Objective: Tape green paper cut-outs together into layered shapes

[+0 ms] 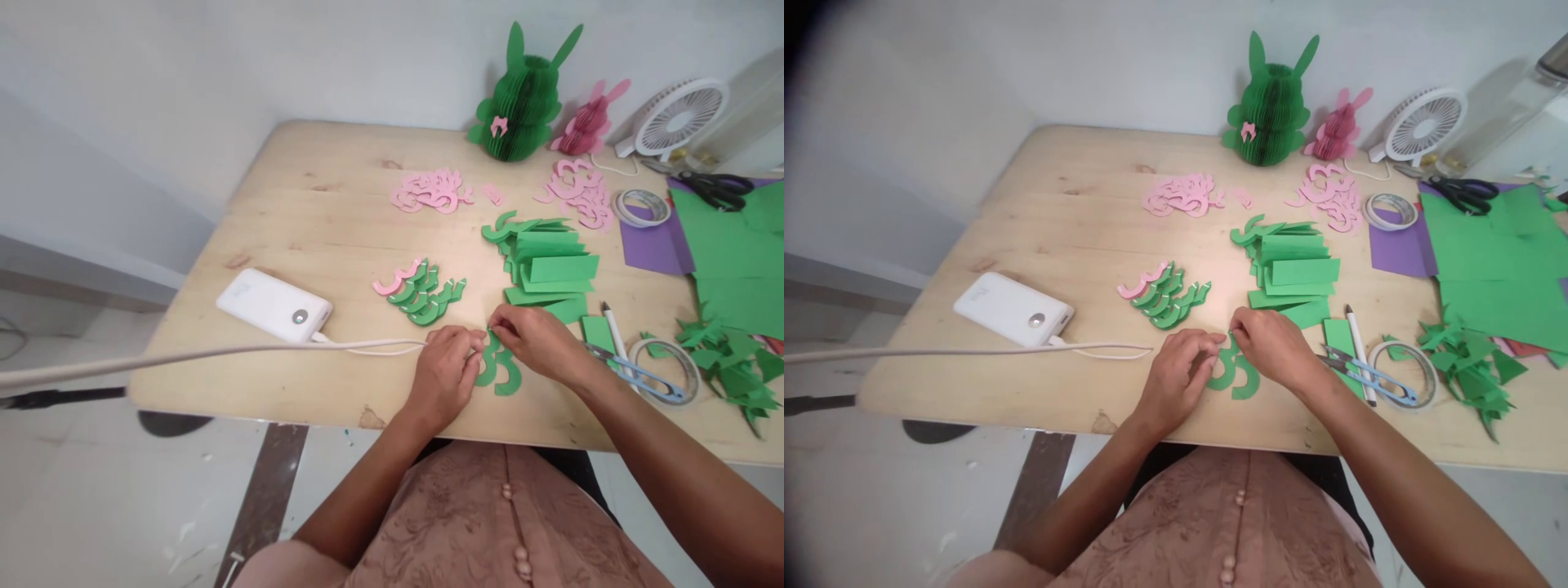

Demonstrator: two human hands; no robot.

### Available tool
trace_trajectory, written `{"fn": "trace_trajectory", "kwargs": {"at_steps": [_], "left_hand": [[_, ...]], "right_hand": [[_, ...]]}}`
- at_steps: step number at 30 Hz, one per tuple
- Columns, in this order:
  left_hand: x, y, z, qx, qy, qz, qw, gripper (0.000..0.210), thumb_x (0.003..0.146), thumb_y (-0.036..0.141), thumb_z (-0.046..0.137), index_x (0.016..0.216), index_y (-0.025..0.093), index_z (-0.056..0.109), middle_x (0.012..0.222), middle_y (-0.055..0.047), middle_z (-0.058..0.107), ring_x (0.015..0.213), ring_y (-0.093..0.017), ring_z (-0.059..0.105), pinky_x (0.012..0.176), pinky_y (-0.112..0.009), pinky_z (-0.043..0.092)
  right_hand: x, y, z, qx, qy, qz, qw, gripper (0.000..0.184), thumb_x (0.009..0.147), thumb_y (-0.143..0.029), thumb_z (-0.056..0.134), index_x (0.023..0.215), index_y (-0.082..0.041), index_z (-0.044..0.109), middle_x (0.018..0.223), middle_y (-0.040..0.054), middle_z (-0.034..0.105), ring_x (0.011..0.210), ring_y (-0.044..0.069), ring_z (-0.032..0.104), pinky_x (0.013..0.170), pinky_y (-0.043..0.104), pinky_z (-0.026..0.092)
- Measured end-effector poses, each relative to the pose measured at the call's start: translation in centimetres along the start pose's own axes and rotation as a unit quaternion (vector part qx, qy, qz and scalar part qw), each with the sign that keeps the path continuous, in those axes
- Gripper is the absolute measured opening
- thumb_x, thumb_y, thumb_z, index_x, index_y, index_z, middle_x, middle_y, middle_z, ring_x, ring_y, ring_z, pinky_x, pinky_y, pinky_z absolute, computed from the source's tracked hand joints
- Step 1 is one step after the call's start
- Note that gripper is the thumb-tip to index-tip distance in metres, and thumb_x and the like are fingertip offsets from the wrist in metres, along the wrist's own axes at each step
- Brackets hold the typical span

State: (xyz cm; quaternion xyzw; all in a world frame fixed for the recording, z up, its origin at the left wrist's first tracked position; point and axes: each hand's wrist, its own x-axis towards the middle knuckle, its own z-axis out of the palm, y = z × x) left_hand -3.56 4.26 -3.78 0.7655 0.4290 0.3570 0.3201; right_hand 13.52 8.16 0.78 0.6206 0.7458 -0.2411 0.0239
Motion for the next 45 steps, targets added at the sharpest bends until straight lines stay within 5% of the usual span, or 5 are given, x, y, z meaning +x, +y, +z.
{"fn": "trace_trajectory", "kwargs": {"at_steps": [14, 20, 28, 37, 45], "left_hand": [[0.0, 0.2, -0.1, -0.024, 0.015, -0.023, 0.999, 0.010, 0.085, 0.013, 0.048, 0.086, 0.021, 0.053, 0.101, -0.005, 0.069, 0.099, -0.021, 0.061, 0.090, -0.039, 0.044], [0.2, -0.1, -0.4, -0.163, 0.037, -0.099, 0.981, 0.008, 0.086, 0.015, 0.050, 0.085, 0.022, 0.055, 0.101, -0.004, 0.071, 0.097, -0.019, 0.065, 0.088, -0.036, 0.049], [0.9, 0.5, -0.1, -0.298, 0.116, -0.143, 0.937, 0.010, 0.083, 0.017, 0.058, 0.091, 0.019, 0.053, 0.094, -0.006, 0.071, 0.092, -0.017, 0.068, 0.087, -0.033, 0.052], [0.7, 1.2, 1.0, -0.085, 0.198, -0.054, 0.975, 0.032, 0.083, 0.013, 0.057, 0.113, 0.023, 0.050, 0.098, -0.002, 0.069, 0.091, -0.014, 0.067, 0.090, -0.034, 0.052], [0.5, 1.3, 1.3, 0.073, 0.237, 0.056, 0.967, 0.031, 0.087, 0.013, 0.055, 0.116, 0.020, 0.048, 0.092, -0.003, 0.069, 0.089, -0.016, 0.067, 0.084, -0.032, 0.052]], "right_hand": [[0.0, 0.2, -0.3, 0.031, -0.004, -0.016, 0.999, 0.021, 0.086, -0.021, 0.046, 0.089, -0.019, 0.066, 0.076, 0.0042, 0.069, 0.067, 0.016, 0.058, 0.060, 0.025, 0.035], [-0.8, 0.2, -0.4, 0.129, 0.012, -0.027, 0.991, 0.020, 0.085, -0.023, 0.045, 0.089, -0.017, 0.064, 0.071, 0.0013, 0.064, 0.060, 0.013, 0.052, 0.058, 0.024, 0.035], [-2.0, -0.3, 0.0, 0.404, -0.011, -0.010, 0.914, 0.018, 0.081, -0.030, 0.051, 0.089, -0.017, 0.060, 0.072, -0.0005, 0.060, 0.052, 0.009, 0.045, 0.048, 0.022, 0.032], [-3.3, -1.4, 0.1, 0.537, -0.038, 0.046, 0.841, 0.024, 0.077, -0.035, 0.057, 0.092, -0.017, 0.059, 0.071, -0.0019, 0.059, 0.045, 0.005, 0.039, 0.041, 0.021, 0.029], [-3.7, -1.7, 0.3, 0.569, -0.028, 0.064, 0.819, 0.028, 0.074, -0.037, 0.060, 0.093, -0.016, 0.061, 0.069, -0.0017, 0.061, 0.044, 0.004, 0.038, 0.040, 0.020, 0.030]]}}
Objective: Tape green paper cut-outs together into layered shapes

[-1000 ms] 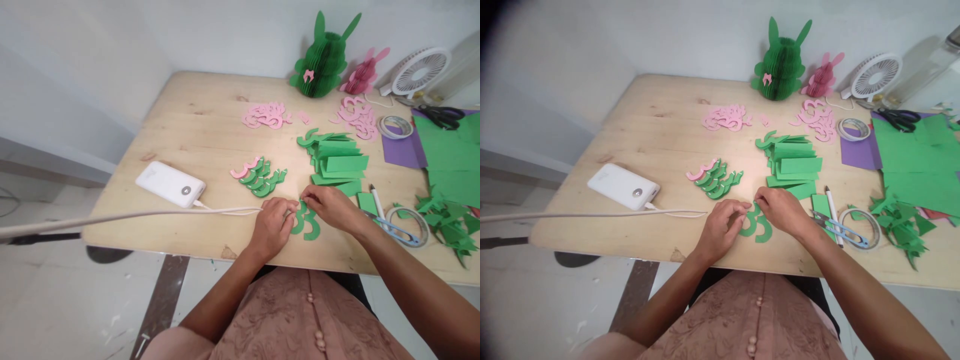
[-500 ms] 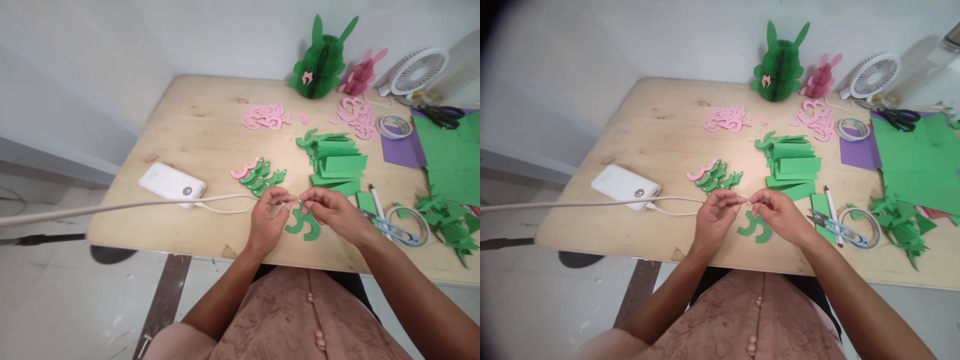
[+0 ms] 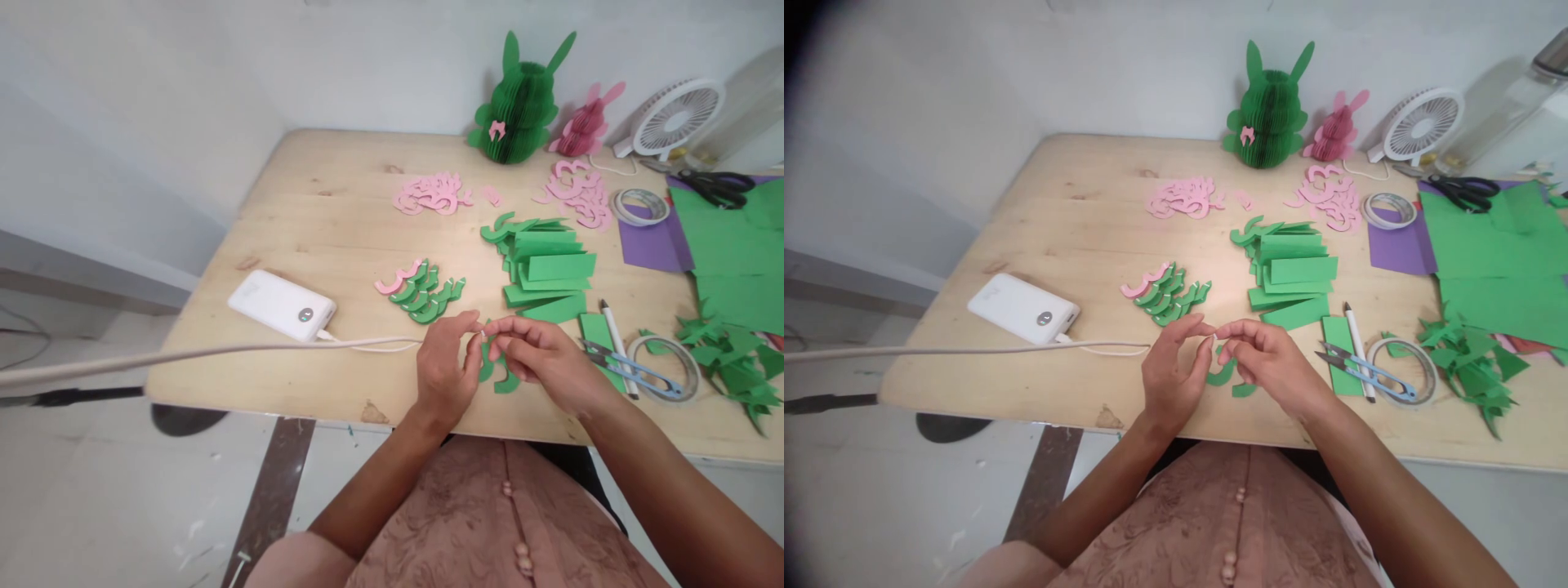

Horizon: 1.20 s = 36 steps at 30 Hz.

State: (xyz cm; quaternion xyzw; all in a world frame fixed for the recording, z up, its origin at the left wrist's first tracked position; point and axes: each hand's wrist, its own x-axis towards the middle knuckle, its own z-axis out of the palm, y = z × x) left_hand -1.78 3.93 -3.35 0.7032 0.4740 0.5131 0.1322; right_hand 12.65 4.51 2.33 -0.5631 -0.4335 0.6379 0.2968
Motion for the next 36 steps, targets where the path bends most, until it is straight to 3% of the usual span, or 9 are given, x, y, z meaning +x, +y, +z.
{"fn": "trace_trajectory", "kwargs": {"at_steps": [6, 13, 20, 27, 36], "left_hand": [[-0.1, -0.1, 0.1, 0.031, 0.002, 0.047, 0.998, 0.033, 0.088, 0.013, 0.052, 0.120, 0.019, 0.047, 0.096, -0.006, 0.069, 0.089, -0.018, 0.066, 0.082, -0.033, 0.052], [-0.1, 0.0, 0.2, 0.059, 0.004, 0.051, 0.997, 0.032, 0.089, 0.014, 0.052, 0.120, 0.019, 0.046, 0.094, -0.006, 0.069, 0.086, -0.018, 0.066, 0.081, -0.035, 0.053], [-0.4, -0.2, 0.3, 0.015, 0.009, -0.006, 1.000, 0.038, 0.087, 0.015, 0.054, 0.123, 0.019, 0.042, 0.093, -0.004, 0.067, 0.091, -0.017, 0.066, 0.086, -0.034, 0.053], [-0.2, -0.1, 0.3, -0.094, -0.006, -0.116, 0.989, 0.036, 0.086, 0.014, 0.054, 0.118, 0.021, 0.041, 0.087, 0.001, 0.065, 0.081, -0.013, 0.066, 0.085, -0.033, 0.052], [0.0, -0.2, 0.5, -0.169, -0.008, -0.163, 0.972, 0.039, 0.080, 0.008, 0.057, 0.114, 0.022, 0.044, 0.084, 0.001, 0.063, 0.080, -0.012, 0.064, 0.081, -0.029, 0.052]], "right_hand": [[0.0, 0.3, 0.2, 0.001, -0.002, -0.009, 1.000, 0.029, 0.074, -0.036, 0.058, 0.095, -0.016, 0.062, 0.071, -0.0018, 0.059, 0.044, 0.003, 0.036, 0.039, 0.020, 0.024], [-0.1, 0.5, 0.4, 0.007, 0.003, -0.001, 1.000, 0.031, 0.074, -0.038, 0.059, 0.095, -0.016, 0.062, 0.071, -0.0013, 0.061, 0.044, 0.004, 0.037, 0.040, 0.020, 0.028], [0.0, 0.7, 0.5, 0.051, 0.014, 0.018, 0.998, 0.031, 0.073, -0.037, 0.060, 0.096, -0.016, 0.063, 0.070, -0.0017, 0.062, 0.042, 0.003, 0.037, 0.040, 0.020, 0.027], [0.1, 0.9, 1.0, 0.059, 0.035, 0.010, 0.998, 0.032, 0.072, -0.037, 0.062, 0.097, -0.016, 0.062, 0.067, -0.0030, 0.061, 0.042, 0.004, 0.037, 0.039, 0.020, 0.027], [0.2, 1.0, 1.3, 0.065, 0.044, 0.002, 0.997, 0.031, 0.073, -0.036, 0.060, 0.098, -0.017, 0.060, 0.066, -0.0038, 0.060, 0.041, 0.003, 0.037, 0.039, 0.019, 0.025]]}}
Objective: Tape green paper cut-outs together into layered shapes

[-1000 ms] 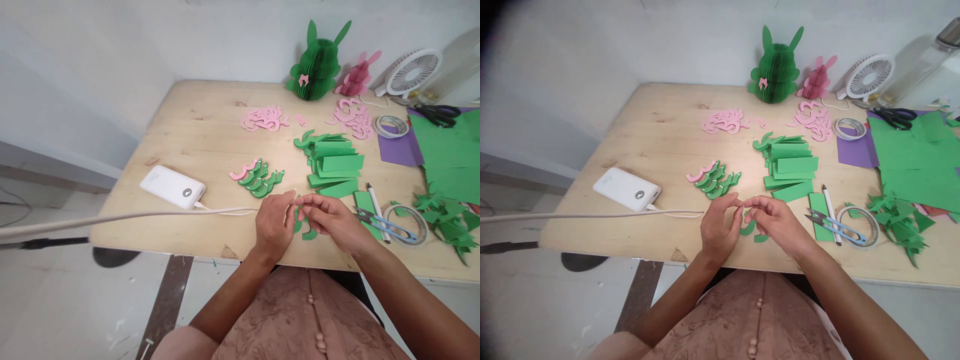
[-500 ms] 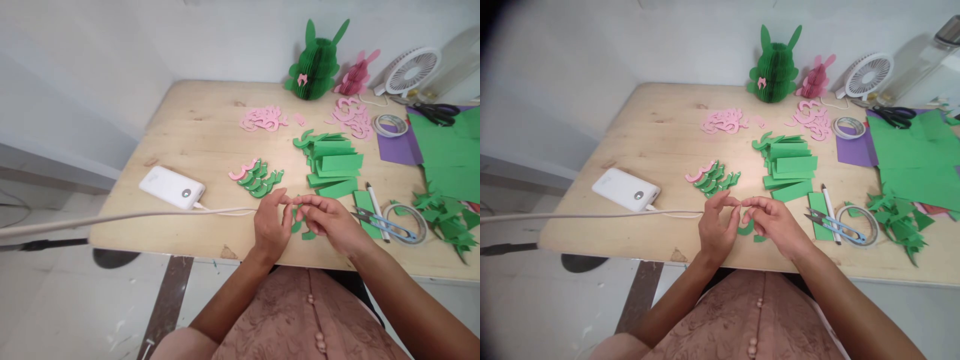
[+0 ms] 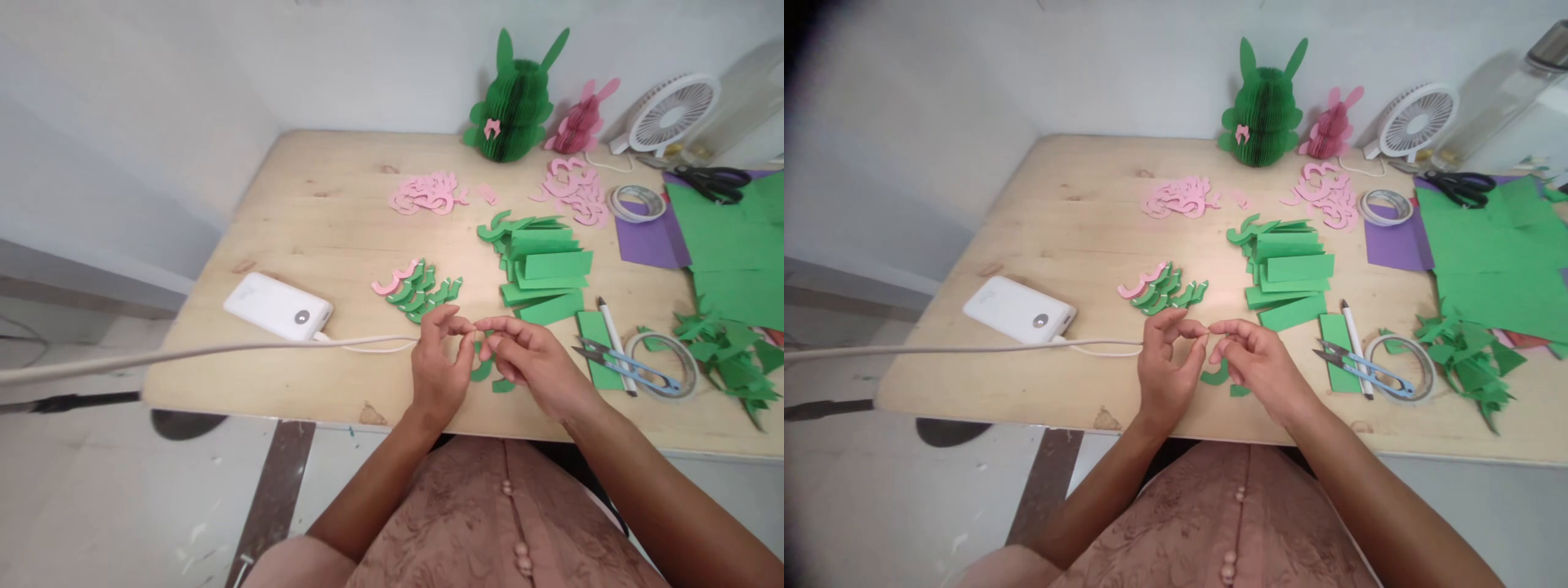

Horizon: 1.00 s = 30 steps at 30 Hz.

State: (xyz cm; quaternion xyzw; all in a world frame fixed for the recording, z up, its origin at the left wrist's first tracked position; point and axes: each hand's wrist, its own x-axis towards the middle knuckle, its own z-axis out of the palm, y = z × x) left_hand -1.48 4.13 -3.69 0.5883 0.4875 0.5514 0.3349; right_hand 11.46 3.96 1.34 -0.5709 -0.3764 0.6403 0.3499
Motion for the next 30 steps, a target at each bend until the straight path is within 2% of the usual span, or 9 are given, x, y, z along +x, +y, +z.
{"fn": "trace_trajectory", "kwargs": {"at_steps": [7, 13, 16, 24, 30], "left_hand": [[0.2, 0.2, -0.1, -0.057, 0.000, -0.038, 0.998, 0.040, 0.077, 0.007, 0.060, 0.111, 0.022, 0.046, 0.081, 0.002, 0.063, 0.079, -0.012, 0.062, 0.081, -0.029, 0.049], [0.8, 1.3, -0.3, -0.184, -0.007, -0.158, 0.970, 0.041, 0.073, 0.010, 0.064, 0.107, 0.020, 0.044, 0.075, 0.003, 0.063, 0.074, -0.012, 0.061, 0.077, -0.029, 0.048], [1.0, 1.8, -0.3, -0.231, -0.010, -0.194, 0.953, 0.042, 0.071, 0.011, 0.065, 0.105, 0.020, 0.043, 0.074, 0.003, 0.063, 0.072, -0.012, 0.061, 0.074, -0.027, 0.048], [1.1, 2.2, -0.1, -0.278, -0.012, -0.234, 0.932, 0.045, 0.069, 0.012, 0.067, 0.105, 0.020, 0.042, 0.071, 0.003, 0.064, 0.066, -0.010, 0.060, 0.062, -0.022, 0.047], [1.1, 2.5, 0.0, -0.291, -0.012, -0.245, 0.925, 0.045, 0.069, 0.012, 0.068, 0.105, 0.019, 0.043, 0.070, 0.003, 0.064, 0.064, -0.010, 0.059, 0.059, -0.020, 0.046]], "right_hand": [[0.0, 0.0, 0.0, 0.005, 0.014, -0.014, 1.000, 0.032, 0.072, -0.031, 0.059, 0.100, -0.017, 0.057, 0.066, -0.0051, 0.060, 0.040, 0.003, 0.036, 0.039, 0.019, 0.026], [0.2, 0.9, -0.3, -0.093, 0.055, -0.092, 0.990, 0.020, 0.074, -0.032, 0.063, 0.088, -0.018, 0.059, 0.067, -0.0030, 0.059, 0.050, 0.007, 0.045, 0.044, 0.021, 0.035], [0.3, 1.4, -0.3, -0.124, 0.070, -0.122, 0.982, 0.017, 0.076, -0.032, 0.062, 0.086, -0.018, 0.059, 0.070, -0.0018, 0.059, 0.056, 0.010, 0.050, 0.048, 0.023, 0.039], [0.2, 1.7, -0.2, -0.160, 0.090, -0.134, 0.974, 0.016, 0.079, -0.034, 0.061, 0.082, -0.019, 0.058, 0.068, -0.0019, 0.058, 0.055, 0.010, 0.050, 0.048, 0.023, 0.039], [0.3, 1.6, -0.2, -0.170, 0.094, -0.135, 0.972, 0.013, 0.078, -0.032, 0.061, 0.079, -0.019, 0.057, 0.064, -0.0030, 0.056, 0.054, 0.010, 0.049, 0.049, 0.023, 0.038]]}}
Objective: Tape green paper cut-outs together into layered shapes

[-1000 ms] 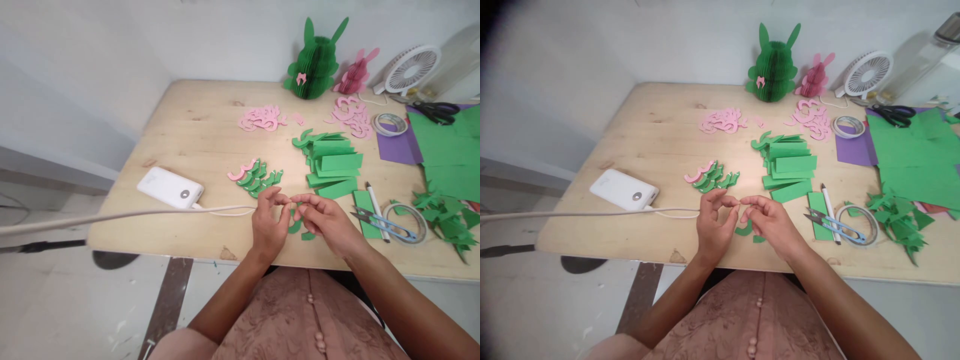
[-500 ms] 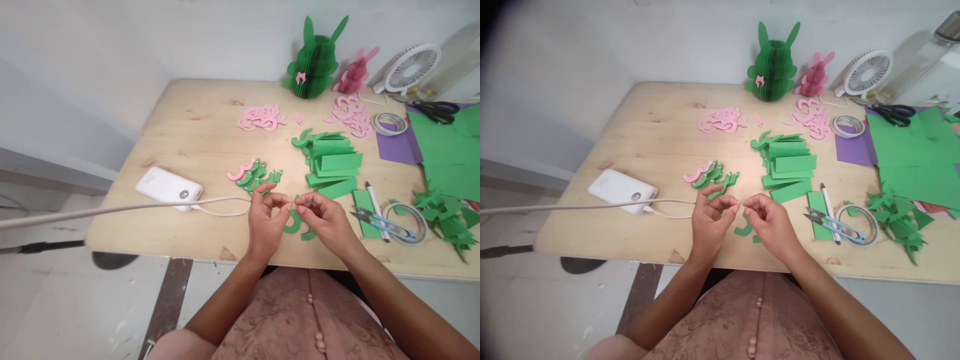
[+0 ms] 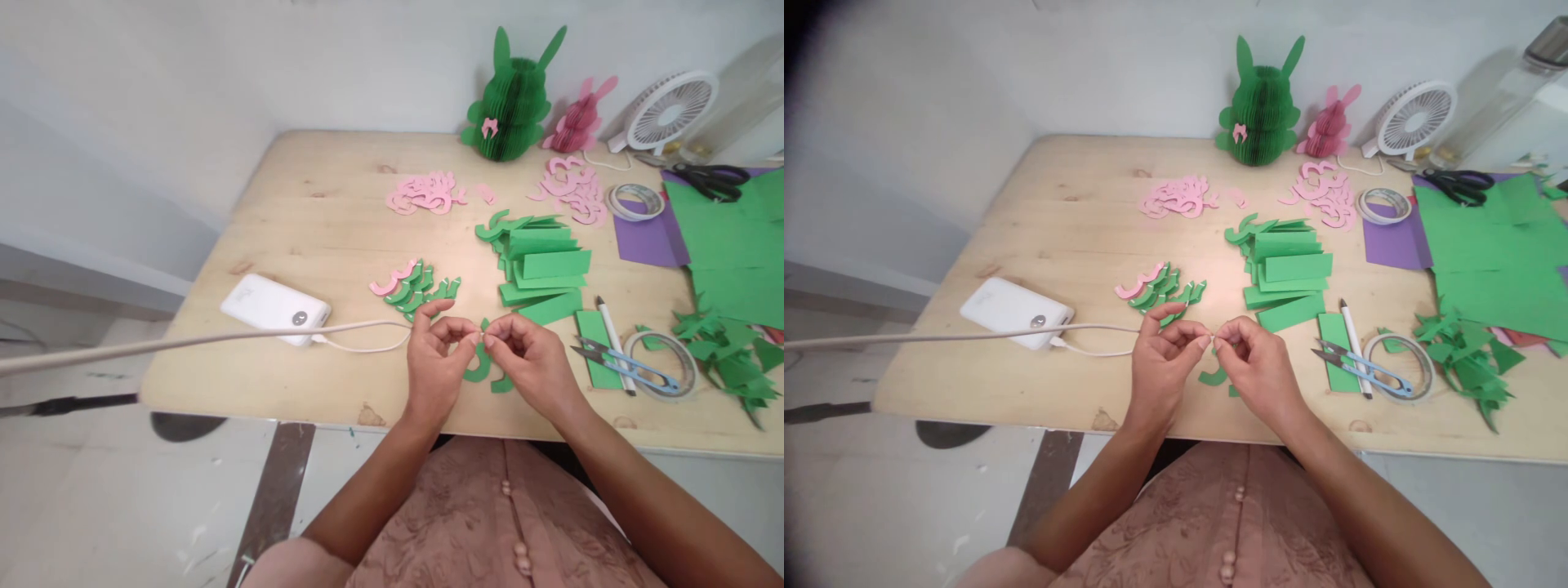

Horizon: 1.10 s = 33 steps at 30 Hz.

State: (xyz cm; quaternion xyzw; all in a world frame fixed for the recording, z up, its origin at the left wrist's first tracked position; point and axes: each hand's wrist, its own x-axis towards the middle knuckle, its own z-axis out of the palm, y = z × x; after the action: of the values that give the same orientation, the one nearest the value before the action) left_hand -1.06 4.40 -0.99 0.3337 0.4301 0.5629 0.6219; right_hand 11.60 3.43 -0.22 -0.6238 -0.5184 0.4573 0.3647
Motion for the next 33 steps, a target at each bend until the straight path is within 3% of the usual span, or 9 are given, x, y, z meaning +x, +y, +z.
{"fn": "trace_trajectory", "kwargs": {"at_steps": [11, 24, 28, 33], "left_hand": [[0.0, 0.0, 0.0, 0.014, 0.003, -0.009, 1.000, 0.043, 0.070, 0.013, 0.068, 0.105, 0.020, 0.045, 0.072, 0.002, 0.065, 0.066, -0.011, 0.061, 0.061, -0.021, 0.048], [-0.6, -0.8, -0.4, 0.124, -0.005, 0.068, 0.990, 0.033, 0.080, 0.015, 0.060, 0.110, 0.020, 0.049, 0.091, -0.005, 0.068, 0.087, -0.016, 0.064, 0.081, -0.031, 0.050], [-0.7, -1.2, -0.9, 0.229, -0.009, 0.130, 0.965, 0.031, 0.084, 0.014, 0.054, 0.113, 0.021, 0.047, 0.096, -0.005, 0.068, 0.092, -0.016, 0.064, 0.082, -0.032, 0.049], [-1.3, -2.0, -1.8, 0.390, -0.041, 0.223, 0.892, 0.033, 0.086, 0.015, 0.050, 0.118, 0.022, 0.045, 0.101, -0.007, 0.067, 0.098, -0.021, 0.063, 0.087, -0.038, 0.047]], "right_hand": [[-0.1, -0.2, 0.1, -0.009, -0.002, 0.008, 1.000, 0.011, 0.077, -0.029, 0.059, 0.075, -0.019, 0.054, 0.057, -0.0054, 0.051, 0.049, 0.009, 0.045, 0.044, 0.022, 0.035], [-0.2, -0.7, -0.2, -0.038, -0.002, -0.001, 0.999, 0.010, 0.075, -0.028, 0.058, 0.074, -0.020, 0.054, 0.056, -0.0042, 0.052, 0.048, 0.010, 0.047, 0.045, 0.022, 0.035], [0.2, -0.2, -1.0, -0.060, -0.022, -0.013, 0.998, 0.009, 0.077, -0.028, 0.057, 0.076, -0.020, 0.055, 0.061, -0.0021, 0.056, 0.053, 0.011, 0.049, 0.049, 0.023, 0.038], [1.4, 0.0, -2.3, -0.162, -0.082, -0.037, 0.983, 0.007, 0.079, -0.025, 0.052, 0.073, -0.020, 0.054, 0.061, -0.0029, 0.054, 0.054, 0.011, 0.047, 0.051, 0.023, 0.035]]}}
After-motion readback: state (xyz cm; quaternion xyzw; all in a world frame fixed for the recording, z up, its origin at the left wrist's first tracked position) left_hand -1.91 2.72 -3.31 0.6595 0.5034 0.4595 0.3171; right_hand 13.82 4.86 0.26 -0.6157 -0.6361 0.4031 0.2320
